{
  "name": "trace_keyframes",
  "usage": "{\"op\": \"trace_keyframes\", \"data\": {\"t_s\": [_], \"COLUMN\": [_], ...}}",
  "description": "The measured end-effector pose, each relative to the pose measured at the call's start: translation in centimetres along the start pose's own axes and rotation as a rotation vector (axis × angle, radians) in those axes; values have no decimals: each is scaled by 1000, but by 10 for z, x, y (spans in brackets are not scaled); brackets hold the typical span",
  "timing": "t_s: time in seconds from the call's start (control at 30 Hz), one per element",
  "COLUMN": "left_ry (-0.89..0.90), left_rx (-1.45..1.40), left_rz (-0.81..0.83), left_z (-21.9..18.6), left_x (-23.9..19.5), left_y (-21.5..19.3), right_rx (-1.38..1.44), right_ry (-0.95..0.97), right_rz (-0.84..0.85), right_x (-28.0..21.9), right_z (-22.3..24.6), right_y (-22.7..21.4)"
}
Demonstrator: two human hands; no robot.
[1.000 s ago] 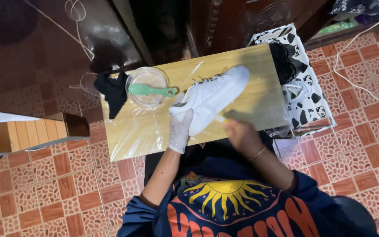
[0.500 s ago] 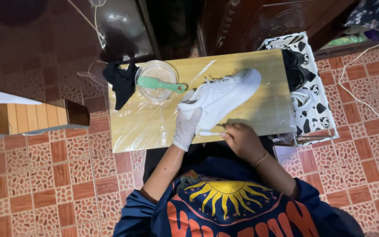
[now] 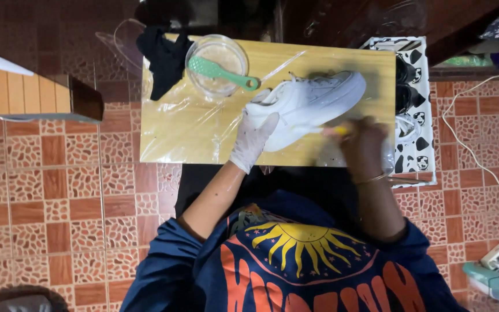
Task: The person scrubs a white sneaker with a toothbrush and a cleaning solution. They repeatedly dip the brush into a container of liquid and scrub various parts of the shoe, including the sole and upper.
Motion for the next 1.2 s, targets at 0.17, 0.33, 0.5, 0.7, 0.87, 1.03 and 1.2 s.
{"op": "trace_keyframes", "data": {"t_s": [0.17, 0.33, 0.5, 0.7, 0.87, 1.03, 1.2], "left_ry": [8, 10, 11, -40, -24, 31, 58], "left_rx": [-74, -106, -71, -43, -74, -74, -18], "left_rz": [-23, -6, 4, 32, 29, 60, 100], "left_z": [13, 12, 3, 1, 5, 6, 7], "left_x": [-2, -1, -4, -5, -3, -2, 1], "left_y": [1, 0, -1, 0, 0, 6, 8], "right_rx": [-59, 146, -36, 18, -25, 92, 10], "right_ry": [-29, 29, 44, 148, 161, 137, 171], "right_rz": [9, 81, 33, 97, 141, 183, 102], "right_x": [13, 4, 3, -7, -9, -13, -20], "right_z": [33, -21, 8, -45, 5, 10, -14], "right_y": [-12, 28, 5, 28, 15, 20, 13]}}
Point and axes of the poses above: each hand's wrist, its own x-axis towards the middle knuckle, its own y-axis out of the palm, z = x × y, the point moved 9 cm from there along x, towards the middle knuckle, and after that the axes turned 4 degrees about y, right-handed, at the moved point
